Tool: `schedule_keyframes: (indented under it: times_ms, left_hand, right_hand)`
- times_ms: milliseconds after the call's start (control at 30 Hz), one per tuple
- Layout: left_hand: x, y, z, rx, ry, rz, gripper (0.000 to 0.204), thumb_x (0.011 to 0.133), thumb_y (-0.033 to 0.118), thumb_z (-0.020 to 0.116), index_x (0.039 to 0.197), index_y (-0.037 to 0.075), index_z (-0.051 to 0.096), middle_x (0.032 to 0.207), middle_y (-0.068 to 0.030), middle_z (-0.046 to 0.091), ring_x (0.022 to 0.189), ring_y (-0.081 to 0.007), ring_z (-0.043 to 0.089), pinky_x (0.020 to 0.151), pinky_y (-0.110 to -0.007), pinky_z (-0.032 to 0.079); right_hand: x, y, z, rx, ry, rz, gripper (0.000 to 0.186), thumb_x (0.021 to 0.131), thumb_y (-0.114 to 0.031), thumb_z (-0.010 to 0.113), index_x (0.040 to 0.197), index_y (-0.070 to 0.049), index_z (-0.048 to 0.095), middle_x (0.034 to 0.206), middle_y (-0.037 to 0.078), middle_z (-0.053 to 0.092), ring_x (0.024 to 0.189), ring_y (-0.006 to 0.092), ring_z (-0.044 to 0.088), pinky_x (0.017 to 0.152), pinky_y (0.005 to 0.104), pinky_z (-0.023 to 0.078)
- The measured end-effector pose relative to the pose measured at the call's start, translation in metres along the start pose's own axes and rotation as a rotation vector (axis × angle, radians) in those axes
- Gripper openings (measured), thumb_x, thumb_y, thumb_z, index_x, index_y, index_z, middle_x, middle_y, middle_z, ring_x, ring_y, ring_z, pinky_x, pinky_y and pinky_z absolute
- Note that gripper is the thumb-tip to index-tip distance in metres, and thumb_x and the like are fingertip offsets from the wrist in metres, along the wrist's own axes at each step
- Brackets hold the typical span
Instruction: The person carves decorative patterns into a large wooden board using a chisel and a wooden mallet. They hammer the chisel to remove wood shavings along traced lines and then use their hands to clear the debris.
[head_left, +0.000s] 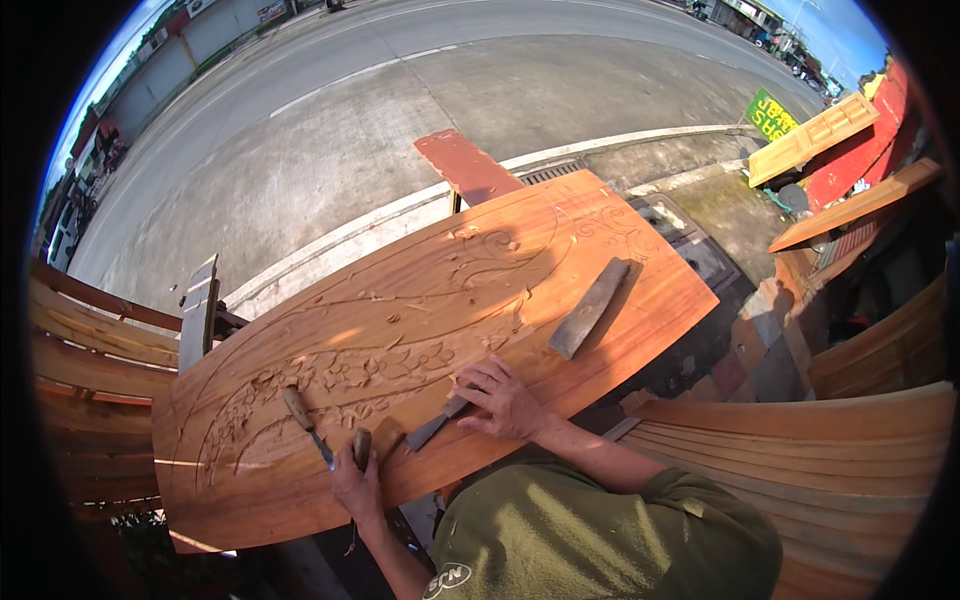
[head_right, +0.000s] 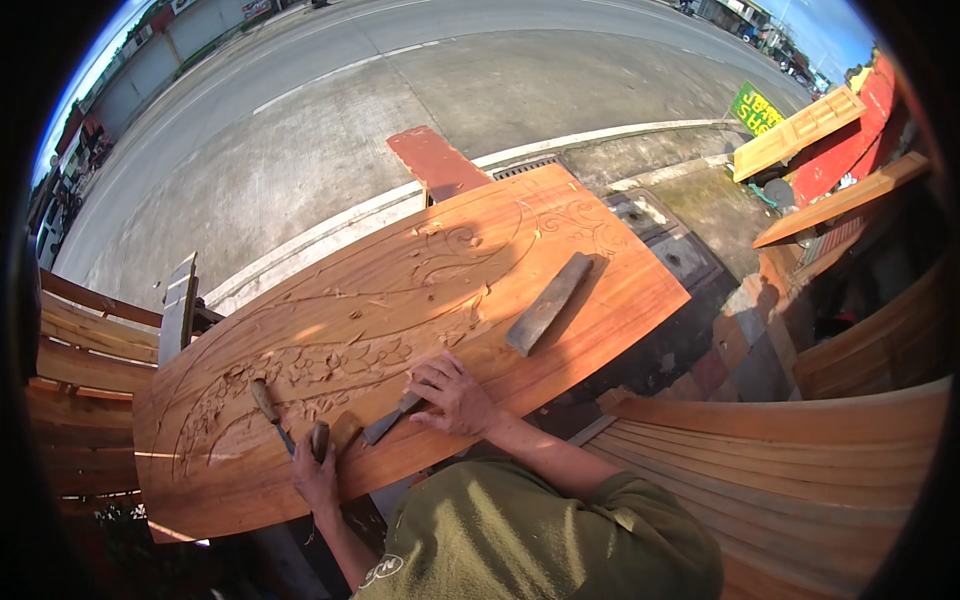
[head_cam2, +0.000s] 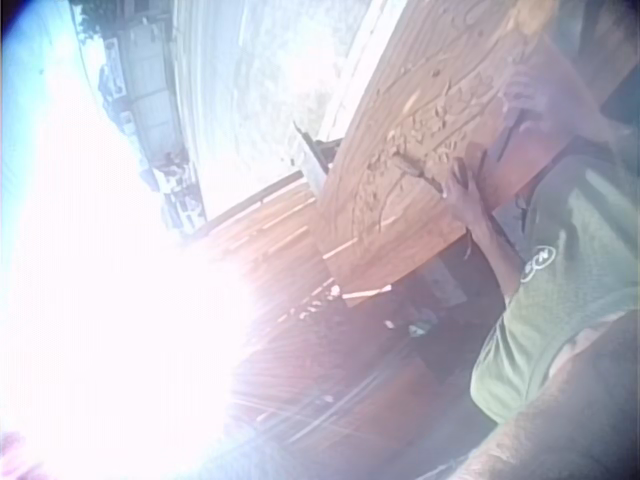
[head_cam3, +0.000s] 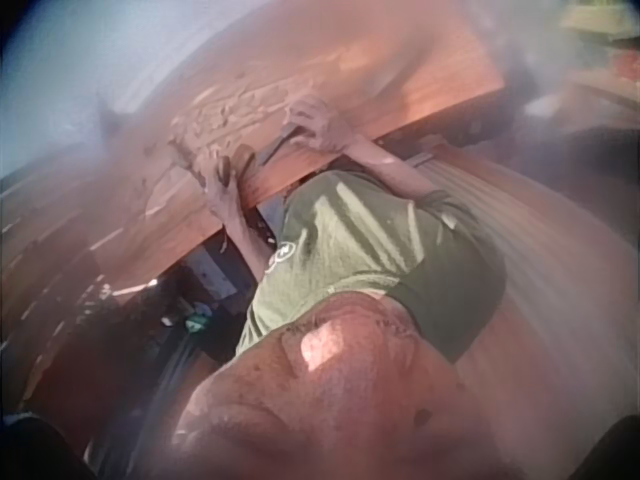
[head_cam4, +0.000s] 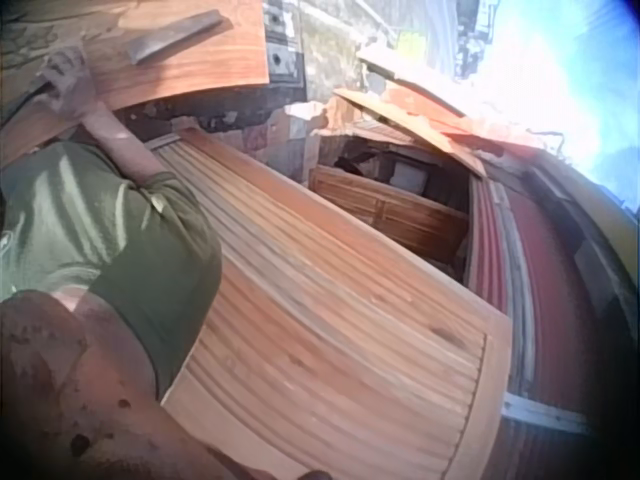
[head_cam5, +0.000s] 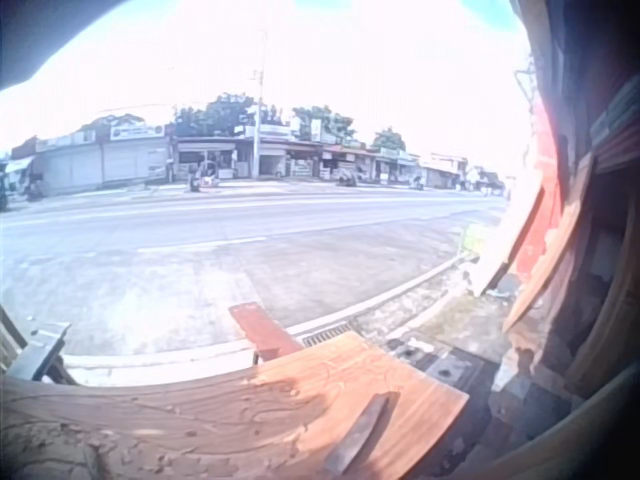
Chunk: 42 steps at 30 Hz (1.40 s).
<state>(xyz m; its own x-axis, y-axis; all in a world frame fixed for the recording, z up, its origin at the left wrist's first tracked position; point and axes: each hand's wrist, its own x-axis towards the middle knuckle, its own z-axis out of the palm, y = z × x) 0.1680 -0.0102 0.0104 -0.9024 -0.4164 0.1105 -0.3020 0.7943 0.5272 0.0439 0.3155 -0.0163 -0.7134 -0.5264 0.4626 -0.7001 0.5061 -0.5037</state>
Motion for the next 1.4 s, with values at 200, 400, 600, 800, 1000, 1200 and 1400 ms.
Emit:
schedule_keyframes:
  times_ms: [200,400,600,800,1000,1200,1400]
  left_hand:
    - [0.002,0.007,-0.012,-0.019,-0.126,-0.018,0.066,0.078,0.018,0.095,0.138,0.010,0.069,0.127,-0.0149,0.072,0.118,-0.0386,0.069,0.099,-0.048,0.056]
    - [0.001,-0.004,-0.009,0.057,-0.158,0.053,0.073,0.075,0.018,0.097,0.140,0.011,0.067,0.130,-0.0139,0.069,0.122,-0.0388,0.066,0.102,-0.049,0.055]
    - [0.001,-0.006,-0.008,0.074,-0.145,0.064,0.069,0.077,0.019,0.095,0.139,0.012,0.067,0.129,-0.0144,0.069,0.121,-0.0400,0.066,0.101,-0.050,0.056]
    - [0.000,-0.010,-0.006,0.073,-0.135,0.102,0.066,0.078,0.019,0.095,0.138,0.013,0.067,0.125,-0.0139,0.069,0.116,-0.0399,0.068,0.097,-0.050,0.056]
    - [-0.006,0.001,-0.004,0.064,-0.089,0.124,0.064,0.079,0.018,0.094,0.138,0.014,0.068,0.119,-0.0124,0.068,0.113,-0.0373,0.068,0.094,-0.049,0.057]
    - [-0.020,-0.002,-0.005,0.142,-0.012,0.079,0.063,0.082,0.020,0.092,0.139,0.014,0.068,0.117,-0.0121,0.068,0.112,-0.0362,0.068,0.092,-0.048,0.058]
    - [-0.040,0.019,-0.016,0.155,0.007,0.014,0.064,0.085,0.022,0.090,0.143,0.014,0.065,0.118,-0.0122,0.066,0.110,-0.0344,0.067,0.089,-0.048,0.059]
  right_hand:
    - [0.001,-0.001,0.004,-0.016,0.027,0.024,0.062,0.090,-0.050,0.085,0.137,-0.012,0.072,0.144,0.012,0.065,0.143,0.0324,0.056,0.127,0.0593,0.036]
    - [0.001,-0.002,0.007,-0.091,0.010,0.084,0.066,0.092,-0.053,0.083,0.141,-0.010,0.071,0.147,0.014,0.064,0.145,0.0343,0.054,0.129,0.0582,0.035]
    - [0.000,-0.002,0.007,-0.143,0.031,0.114,0.066,0.093,-0.053,0.082,0.142,-0.011,0.071,0.148,0.014,0.064,0.145,0.0346,0.055,0.127,0.0572,0.037]
    - [0.000,-0.003,0.005,-0.177,0.062,0.120,0.066,0.093,-0.054,0.082,0.141,-0.010,0.072,0.148,0.014,0.065,0.145,0.0343,0.055,0.126,0.0551,0.039]
    - [0.003,0.002,0.001,-0.136,0.040,0.084,0.066,0.092,-0.051,0.084,0.141,-0.009,0.072,0.147,0.014,0.065,0.144,0.0354,0.056,0.126,0.0554,0.040]
    - [0.011,-0.005,0.010,-0.085,-0.061,-0.005,0.067,0.090,-0.051,0.085,0.140,-0.009,0.073,0.147,0.014,0.066,0.144,0.0361,0.056,0.127,0.0580,0.037]
    - [0.005,-0.003,0.010,-0.124,-0.145,-0.035,0.067,0.087,-0.049,0.087,0.141,-0.012,0.072,0.148,0.010,0.065,0.145,0.0339,0.054,0.132,0.0645,0.024]
